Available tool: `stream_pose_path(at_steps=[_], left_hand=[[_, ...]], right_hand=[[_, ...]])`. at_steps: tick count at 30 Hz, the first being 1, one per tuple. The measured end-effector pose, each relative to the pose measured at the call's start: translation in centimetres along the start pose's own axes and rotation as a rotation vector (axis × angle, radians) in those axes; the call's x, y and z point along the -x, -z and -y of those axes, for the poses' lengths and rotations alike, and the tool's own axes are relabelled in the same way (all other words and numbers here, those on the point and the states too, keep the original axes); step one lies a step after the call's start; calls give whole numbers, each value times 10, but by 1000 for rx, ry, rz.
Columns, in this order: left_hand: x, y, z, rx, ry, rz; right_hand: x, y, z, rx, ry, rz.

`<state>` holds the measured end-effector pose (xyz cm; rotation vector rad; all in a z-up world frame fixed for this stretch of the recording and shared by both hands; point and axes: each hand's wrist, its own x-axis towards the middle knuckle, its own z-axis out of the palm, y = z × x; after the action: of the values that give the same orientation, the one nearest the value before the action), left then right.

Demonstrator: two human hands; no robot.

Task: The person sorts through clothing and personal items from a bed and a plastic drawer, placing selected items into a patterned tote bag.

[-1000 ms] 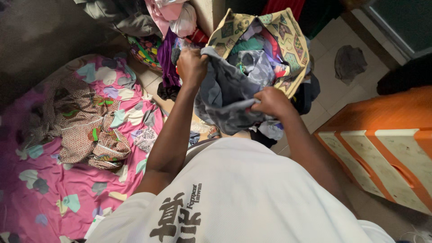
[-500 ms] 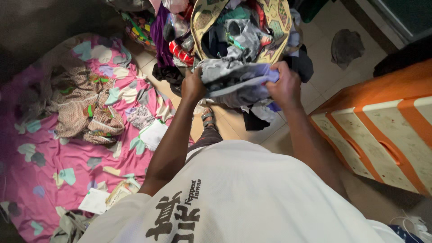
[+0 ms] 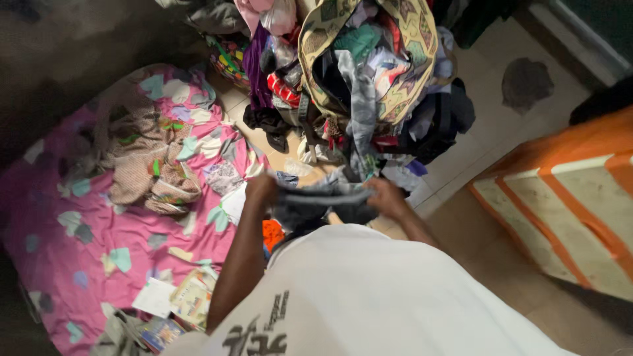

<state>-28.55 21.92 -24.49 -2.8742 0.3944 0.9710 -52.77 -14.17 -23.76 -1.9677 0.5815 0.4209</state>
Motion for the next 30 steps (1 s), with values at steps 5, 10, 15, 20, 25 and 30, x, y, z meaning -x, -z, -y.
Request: stream_pose_path(at_steps=[5, 10, 15, 20, 25, 30], left_hand=[[-43, 128, -19, 1553, -232, -232], [0, 265, -70, 1216, -544, -684], [45, 351, -121, 774, -681, -929], [11, 394, -109, 827, -1027, -795], [22, 405, -99, 498, -570, -961], [39, 415, -86, 490, -498, -763]], right_hand=[[-24, 95, 128, -564, 534, -388], [19, 226, 228, 29, 628, -873], [35, 271, 252, 30, 1022, -768], [31, 271, 262, -217, 1014, -632], [25, 261, 252, -567, 944, -333], [12, 249, 242, -502, 852, -300]])
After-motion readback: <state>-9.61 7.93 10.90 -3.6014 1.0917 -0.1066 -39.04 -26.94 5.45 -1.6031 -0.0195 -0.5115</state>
